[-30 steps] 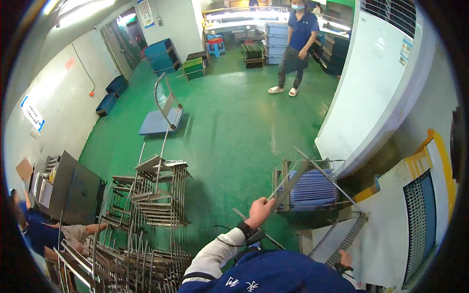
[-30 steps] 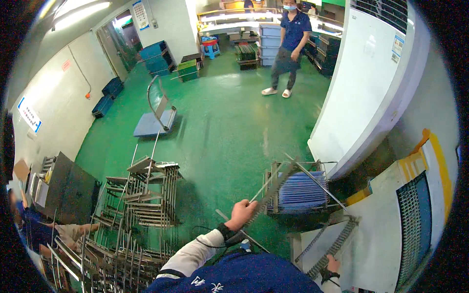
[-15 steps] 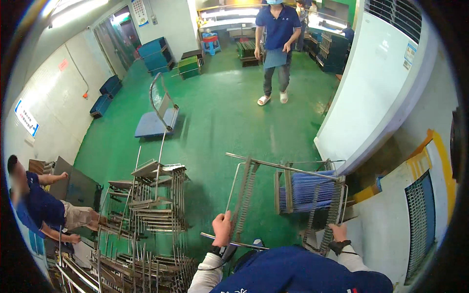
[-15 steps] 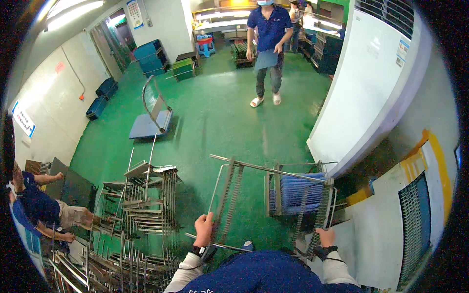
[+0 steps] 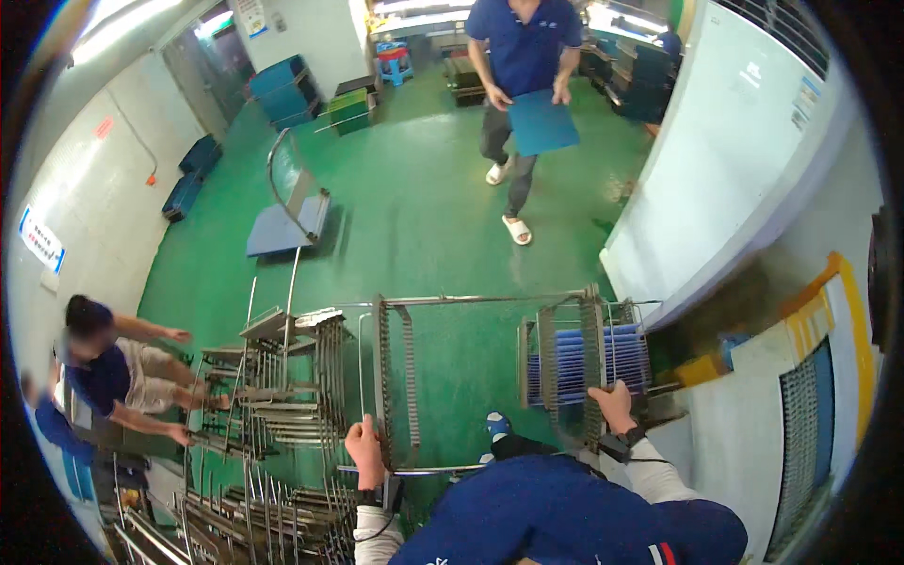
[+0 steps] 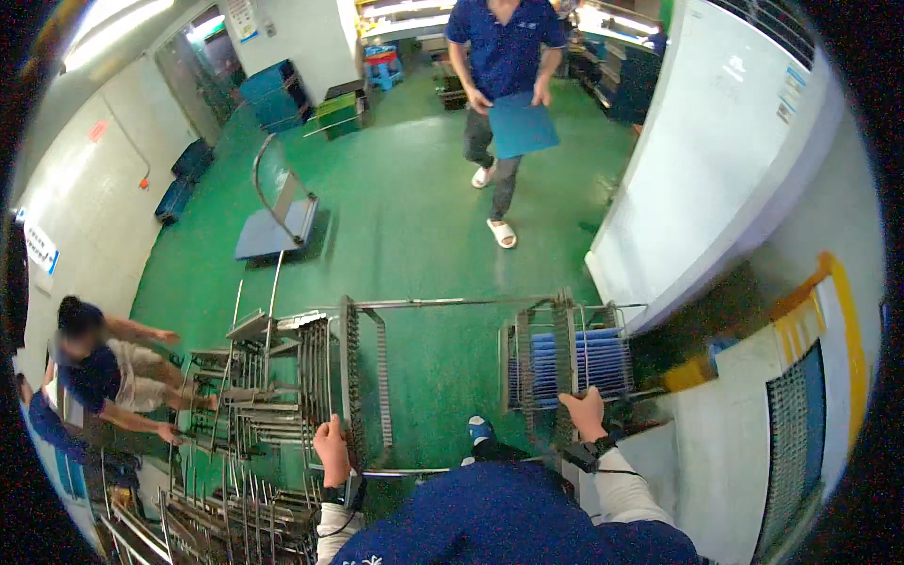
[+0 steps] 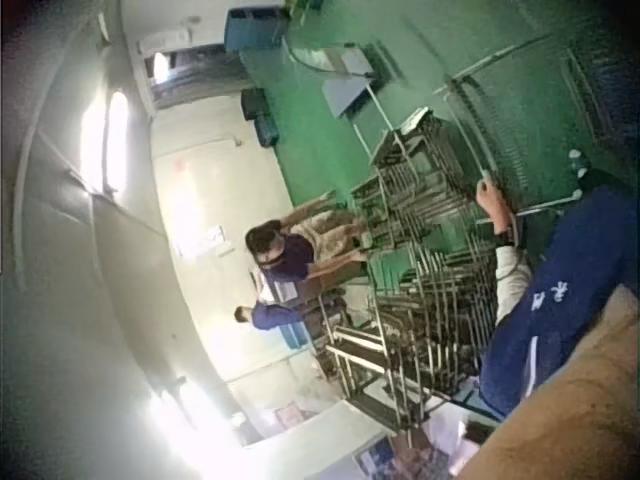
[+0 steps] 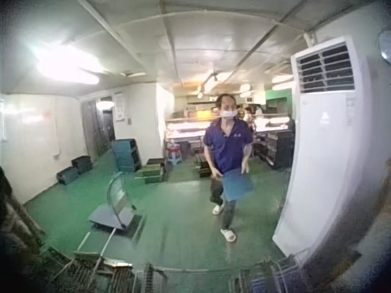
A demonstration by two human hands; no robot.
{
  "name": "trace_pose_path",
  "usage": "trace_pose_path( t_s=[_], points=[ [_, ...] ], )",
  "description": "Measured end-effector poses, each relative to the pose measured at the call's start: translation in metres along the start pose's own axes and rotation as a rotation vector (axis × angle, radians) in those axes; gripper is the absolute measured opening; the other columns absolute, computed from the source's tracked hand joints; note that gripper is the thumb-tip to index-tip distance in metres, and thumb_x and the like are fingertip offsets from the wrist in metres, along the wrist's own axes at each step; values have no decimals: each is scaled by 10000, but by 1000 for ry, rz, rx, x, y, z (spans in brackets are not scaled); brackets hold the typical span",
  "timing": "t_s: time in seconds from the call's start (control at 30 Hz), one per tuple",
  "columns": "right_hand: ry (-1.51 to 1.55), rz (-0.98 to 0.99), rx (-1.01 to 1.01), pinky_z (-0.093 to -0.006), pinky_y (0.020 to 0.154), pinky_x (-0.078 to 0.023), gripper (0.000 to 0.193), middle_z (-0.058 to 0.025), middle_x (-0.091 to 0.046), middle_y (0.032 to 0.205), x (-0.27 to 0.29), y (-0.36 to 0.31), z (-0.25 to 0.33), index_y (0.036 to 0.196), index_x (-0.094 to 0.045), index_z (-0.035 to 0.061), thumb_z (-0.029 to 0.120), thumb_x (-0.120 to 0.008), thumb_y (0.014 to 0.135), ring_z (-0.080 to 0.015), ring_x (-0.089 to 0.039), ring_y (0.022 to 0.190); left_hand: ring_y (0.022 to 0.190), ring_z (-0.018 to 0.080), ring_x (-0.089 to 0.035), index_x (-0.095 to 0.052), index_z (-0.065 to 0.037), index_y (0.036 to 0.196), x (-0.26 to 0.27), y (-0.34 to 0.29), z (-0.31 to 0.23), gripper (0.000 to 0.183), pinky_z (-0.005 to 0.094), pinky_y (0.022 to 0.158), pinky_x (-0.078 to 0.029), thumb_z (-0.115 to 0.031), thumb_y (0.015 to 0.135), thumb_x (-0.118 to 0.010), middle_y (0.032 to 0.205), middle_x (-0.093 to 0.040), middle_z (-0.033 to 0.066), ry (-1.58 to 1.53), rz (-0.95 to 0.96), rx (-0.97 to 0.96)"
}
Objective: Feeding large blue material sheets into a processing machine and then collecting them from the output to stack on a rack.
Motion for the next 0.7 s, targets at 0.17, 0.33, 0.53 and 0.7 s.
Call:
trace_pose_path(
  t_s=[0.17,0.33,0.53,0.7],
  points=[
    [144,101,150,-375,639,-428,388,-85,-586,740,-32,43,56,828,-545,-21,287,-748,710,-200,-531,679,467,62,-358,-424,-74,573,7,-12,-89,397,258,430,-302,-241,888,-599,516,-380,-42,73,-109,46],
    [197,290,110,-383,627,-373,381,-49,-462,757,-88,67,83,815,-479,9,264,-751,734,-189,-433,688,410,63,-382,-490,-39,603,40,6,-79,373,268,381,-281,-257,877,-618,493,-426,-25,3,-236,0],
    [128,316,207,-325,688,-402,340,-66,-553,859,-143,73,159,859,-543,-12,240,-739,742,-168,-492,769,481,61,-428,-531,-36,645,84,33,-58,336,237,441,-337,-262,875,-627,552,-455,-20,11,-347,145],
    [209,338,307,-305,671,-409,336,-68,-559,838,-205,94,219,847,-538,-32,229,-729,753,-162,-500,745,461,55,-424,-519,-53,631,116,82,-56,342,241,418,-314,-263,879,-625,547,-456,-27,-145,-413,126]
  ],
)
Point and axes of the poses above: each hand's wrist, its own y-axis towards the middle knuckle, its own x-axis out of the back of the hand, z = x × y, the point moved 7 cm from there along y, towards the middle knuckle
